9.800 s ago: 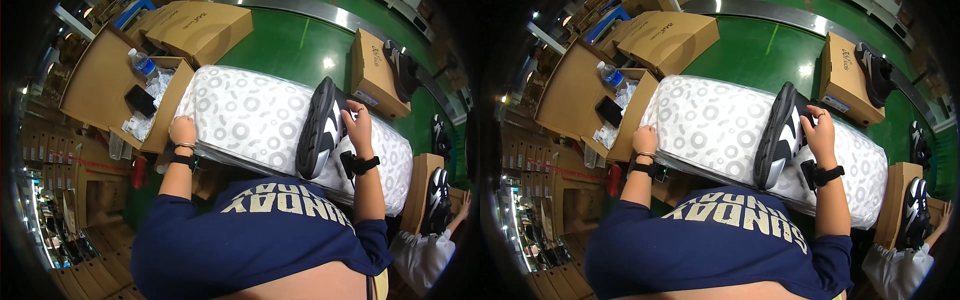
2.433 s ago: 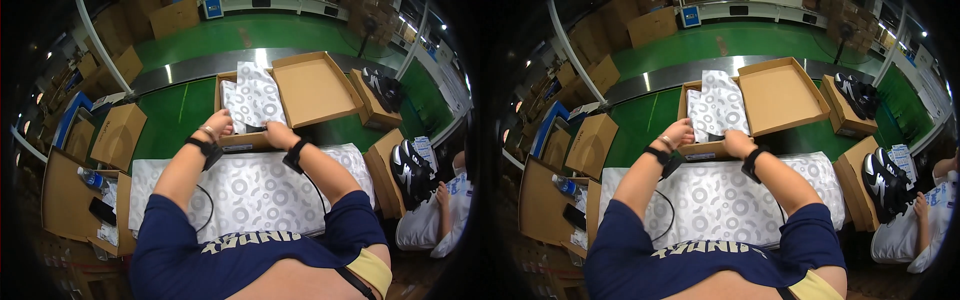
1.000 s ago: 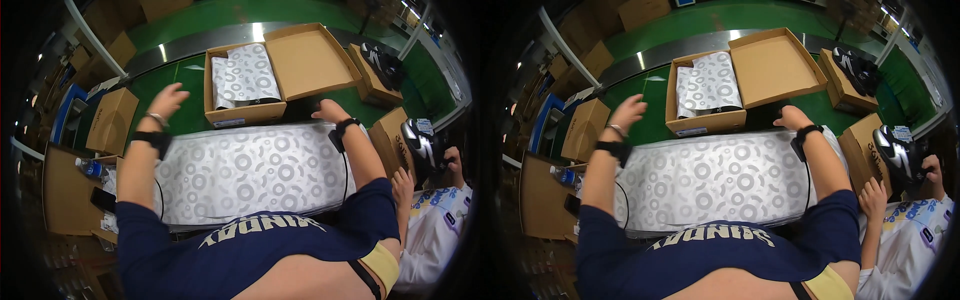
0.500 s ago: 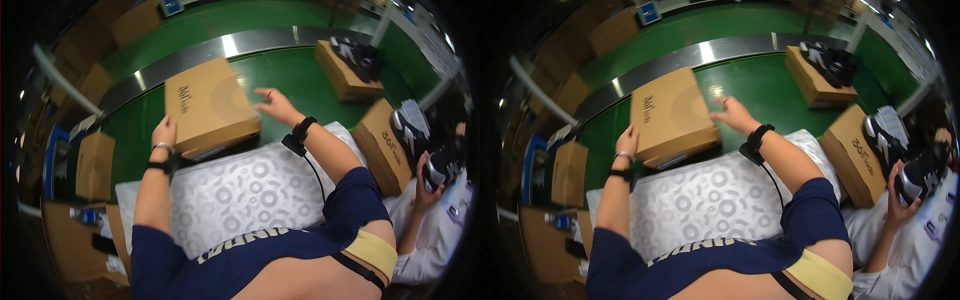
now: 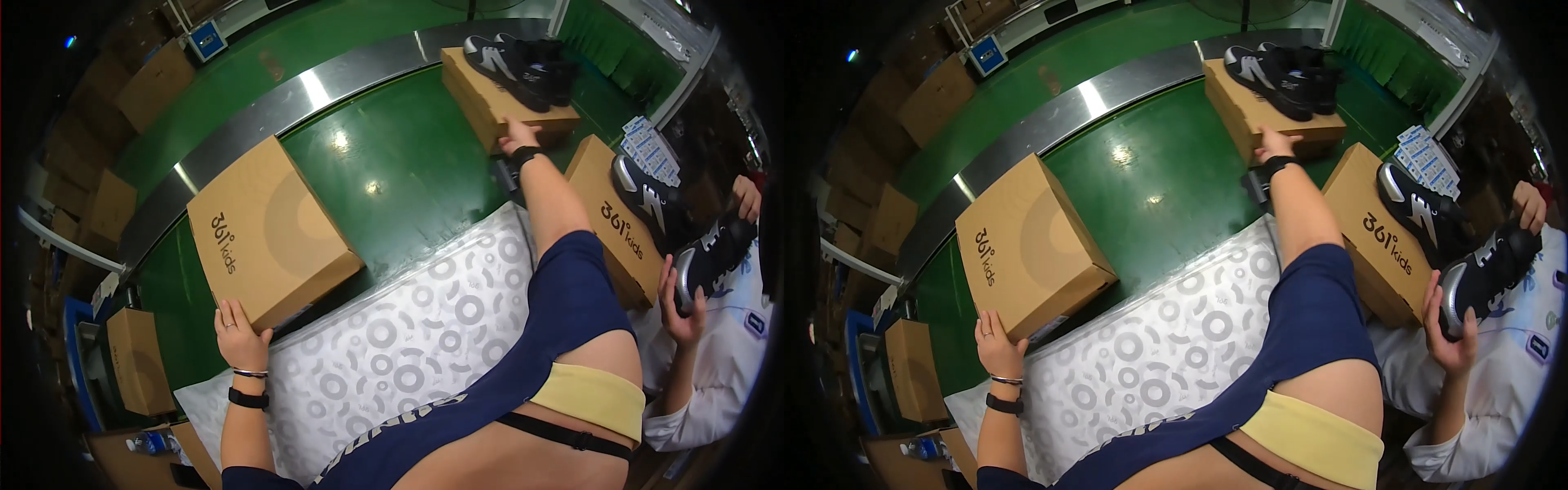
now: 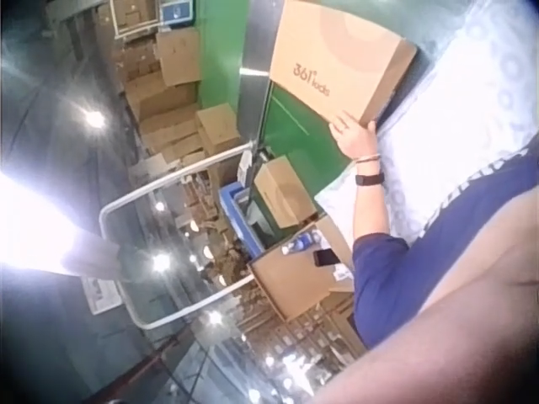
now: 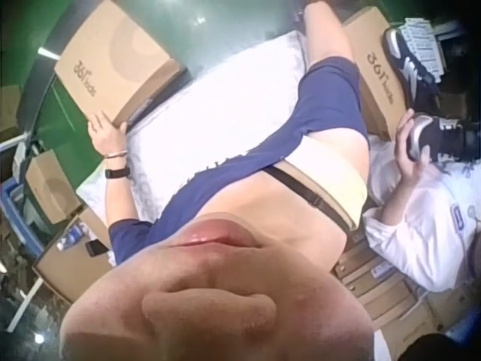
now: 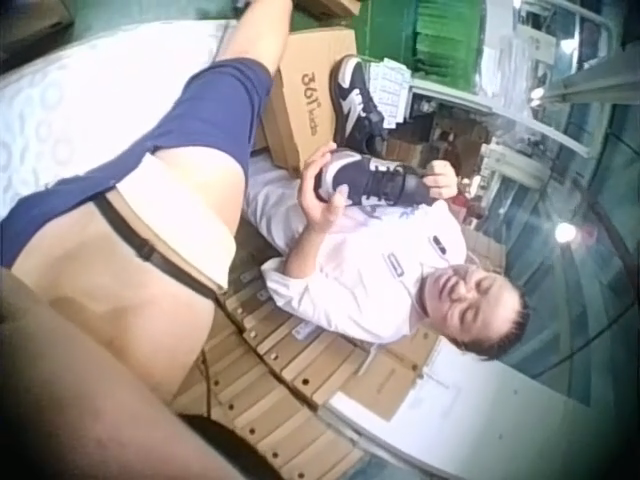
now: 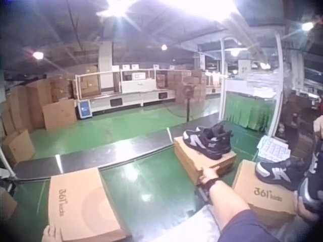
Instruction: Packing shoes into boxes on a conveyor belt.
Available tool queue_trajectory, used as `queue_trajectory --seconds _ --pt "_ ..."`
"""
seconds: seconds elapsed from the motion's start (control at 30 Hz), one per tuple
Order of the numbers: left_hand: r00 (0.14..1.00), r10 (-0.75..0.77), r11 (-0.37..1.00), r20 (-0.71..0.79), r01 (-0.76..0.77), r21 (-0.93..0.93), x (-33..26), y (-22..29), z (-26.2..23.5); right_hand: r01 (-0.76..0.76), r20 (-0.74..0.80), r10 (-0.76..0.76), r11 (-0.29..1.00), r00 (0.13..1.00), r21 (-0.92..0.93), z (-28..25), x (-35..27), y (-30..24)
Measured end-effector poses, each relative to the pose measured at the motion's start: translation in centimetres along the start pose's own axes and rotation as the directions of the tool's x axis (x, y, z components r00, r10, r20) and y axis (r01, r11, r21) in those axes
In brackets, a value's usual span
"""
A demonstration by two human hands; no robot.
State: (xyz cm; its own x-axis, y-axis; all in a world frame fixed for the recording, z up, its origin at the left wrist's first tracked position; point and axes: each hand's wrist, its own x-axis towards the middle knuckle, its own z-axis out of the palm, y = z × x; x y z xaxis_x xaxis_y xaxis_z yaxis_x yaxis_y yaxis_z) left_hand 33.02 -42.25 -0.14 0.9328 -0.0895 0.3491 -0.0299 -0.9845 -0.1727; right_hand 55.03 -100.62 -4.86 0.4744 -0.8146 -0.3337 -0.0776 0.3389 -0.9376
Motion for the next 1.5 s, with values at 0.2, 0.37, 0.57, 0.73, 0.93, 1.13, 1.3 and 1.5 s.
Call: queue_trajectory --seconds 0.2,0.37,0.57,0.73,0.93,1.13,1.3,1.5 --pt "0.992 -0.123 0.988 -0.037 0.118 -0.102 4.1 -5.2 4.6 -0.055 0.518 0.091 0.995 0.851 -0.084 -0.1 -22.4 3.8" --pt "0.916 -0.324 0.945 0.236 0.303 0.121 5.3 -3.0 0.8 0.958 0.674 -0.711 0.285 0.203 0.011 -0.8 -31.1 -4.3" --pt "0.986 0.117 0.930 0.123 -0.065 -0.361 4.5 6.6 -6.4 0.987 0.956 -0.285 0.160 0.069 -0.024 5.6 -30.6 -5.4" --pt "0.928 0.039 0.770 -0.371 -0.265 -0.581 0.3 8.4 -11.8 0.849 0.974 -0.225 0.518 0.019 0.103 -2.5 -40.4 -13.3" --pt "0.966 0.033 0.054 -0.256 -0.257 -0.965 -5.0 6.5 -15.5 0.109 0.843 -0.509 0.841 -0.176 0.530 -8.4 -46.7 -12.5" --pt "0.821 -0.079 -0.427 0.566 0.485 -0.763 -9.8 0.6 -15.0 0.049 0.971 -0.026 0.999 0.239 0.015 -4.3 -47.3 0.8" --pt "0.669 -0.569 -0.055 0.477 0.548 -0.835 -19.3 -12.9 -14.1 0.391 0.958 -0.007 0.914 0.287 -0.111 -4.9 -46.8 10.1" --pt "0.592 -0.704 0.567 0.393 0.801 -0.193 -30.1 -18.8 -11.8 0.744 0.949 -0.080 0.642 0.306 -0.186 -6.4 -43.0 10.1"
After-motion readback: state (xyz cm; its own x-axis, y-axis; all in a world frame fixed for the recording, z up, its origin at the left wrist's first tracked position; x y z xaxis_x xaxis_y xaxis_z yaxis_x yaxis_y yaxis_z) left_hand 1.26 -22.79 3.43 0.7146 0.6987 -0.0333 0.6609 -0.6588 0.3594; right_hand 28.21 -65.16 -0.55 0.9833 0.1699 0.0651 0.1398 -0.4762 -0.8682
